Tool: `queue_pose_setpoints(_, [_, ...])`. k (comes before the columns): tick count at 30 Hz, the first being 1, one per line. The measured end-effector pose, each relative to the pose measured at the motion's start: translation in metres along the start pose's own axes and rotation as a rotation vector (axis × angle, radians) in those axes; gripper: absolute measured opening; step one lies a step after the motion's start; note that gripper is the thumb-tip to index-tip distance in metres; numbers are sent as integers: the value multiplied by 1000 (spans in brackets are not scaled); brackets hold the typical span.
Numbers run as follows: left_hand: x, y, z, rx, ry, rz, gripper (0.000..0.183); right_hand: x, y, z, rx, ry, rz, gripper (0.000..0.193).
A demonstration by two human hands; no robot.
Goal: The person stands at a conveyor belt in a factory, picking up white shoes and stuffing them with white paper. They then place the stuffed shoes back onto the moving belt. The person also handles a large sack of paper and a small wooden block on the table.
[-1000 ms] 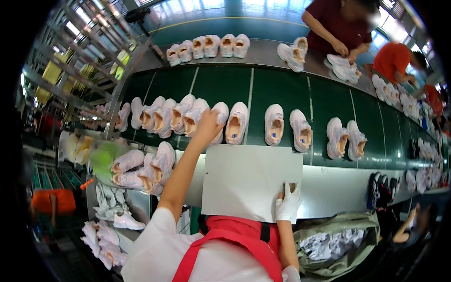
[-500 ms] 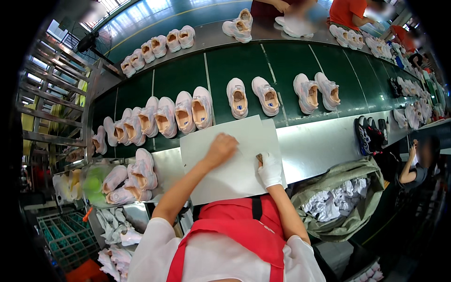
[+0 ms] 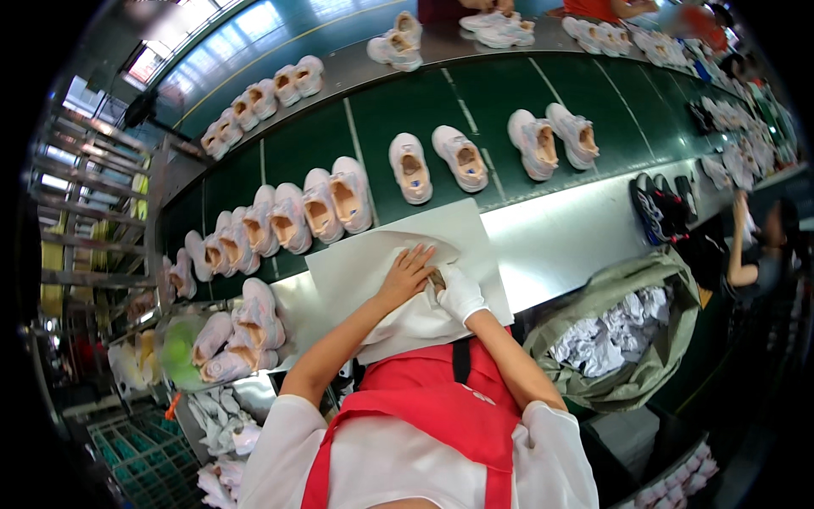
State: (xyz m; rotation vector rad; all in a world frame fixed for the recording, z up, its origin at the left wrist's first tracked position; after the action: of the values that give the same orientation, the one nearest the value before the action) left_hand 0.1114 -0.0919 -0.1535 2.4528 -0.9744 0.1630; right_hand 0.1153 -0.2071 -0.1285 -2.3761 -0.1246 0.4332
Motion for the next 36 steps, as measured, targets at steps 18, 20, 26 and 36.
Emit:
queue_pose_setpoints(18, [67,-47,-233,444,-149,-123,20,-46,33,-104,120,480,-99,38])
queue_pose_setpoints(20, [64,-21,-273,653,81,16,18,-85,84,-131,304,631,31,32])
queue_pose_setpoints(26, [44,113,-202,9,-341,127,18,-258,303,-196,-508,1074,818,52])
queue_pose_setpoints(36, [69,179,-184,-142,-375,250,17,-325,368,-241,-160,1192,980,20])
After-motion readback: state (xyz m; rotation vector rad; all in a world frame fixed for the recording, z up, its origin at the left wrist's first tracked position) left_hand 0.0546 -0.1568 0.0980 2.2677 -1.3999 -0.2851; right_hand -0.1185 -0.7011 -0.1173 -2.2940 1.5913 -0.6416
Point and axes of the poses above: each hand's wrist, its own x-axis towards the middle knuckle, its own z-axis out of the palm, y = z × x, the point moved 8 cm from there along x, towards the middle knuckle, and after that the axes turned 3 degrees about z, right-handed, at the moved point
